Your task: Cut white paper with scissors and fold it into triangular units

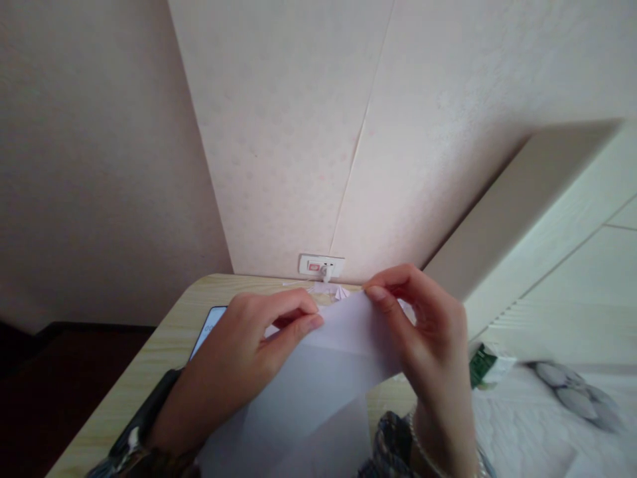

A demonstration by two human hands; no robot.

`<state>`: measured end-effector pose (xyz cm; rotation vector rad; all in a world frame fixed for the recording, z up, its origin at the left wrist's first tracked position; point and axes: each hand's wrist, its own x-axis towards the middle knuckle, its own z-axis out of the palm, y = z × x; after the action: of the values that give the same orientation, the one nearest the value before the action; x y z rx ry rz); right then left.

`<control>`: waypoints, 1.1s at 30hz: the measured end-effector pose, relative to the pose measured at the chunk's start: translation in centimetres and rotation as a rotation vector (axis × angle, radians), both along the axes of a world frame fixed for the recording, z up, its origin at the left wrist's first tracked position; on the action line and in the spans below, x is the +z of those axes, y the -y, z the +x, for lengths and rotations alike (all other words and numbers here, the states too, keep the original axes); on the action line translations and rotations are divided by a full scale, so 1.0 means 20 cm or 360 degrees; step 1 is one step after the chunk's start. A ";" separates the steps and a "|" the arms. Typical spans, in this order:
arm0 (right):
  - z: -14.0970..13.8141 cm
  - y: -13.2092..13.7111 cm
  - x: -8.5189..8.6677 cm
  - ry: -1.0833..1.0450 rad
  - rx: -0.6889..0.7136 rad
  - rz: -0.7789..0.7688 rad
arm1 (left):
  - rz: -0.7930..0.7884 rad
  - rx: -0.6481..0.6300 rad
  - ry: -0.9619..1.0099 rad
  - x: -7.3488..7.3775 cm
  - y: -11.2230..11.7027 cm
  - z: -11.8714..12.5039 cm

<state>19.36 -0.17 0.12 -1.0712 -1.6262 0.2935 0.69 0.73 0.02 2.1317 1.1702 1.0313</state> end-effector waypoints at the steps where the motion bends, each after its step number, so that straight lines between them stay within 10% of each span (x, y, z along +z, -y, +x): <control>1: 0.01 0.00 0.00 -0.0031 -0.0001 -0.0029 | -0.0009 0.0006 -0.0005 0.00 0.00 0.00; 11: 0.02 -0.02 0.01 -0.0055 0.0156 -0.0329 | -0.0025 0.0055 -0.0070 0.01 -0.02 -0.01; 33: 0.17 0.00 -0.01 -0.0336 -0.0256 -0.0071 | -0.0014 0.0114 -0.0115 0.00 -0.06 -0.13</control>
<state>22.69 -0.20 0.00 -1.1577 -1.3437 0.3257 -1.99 1.93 0.11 2.1500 1.2912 0.9853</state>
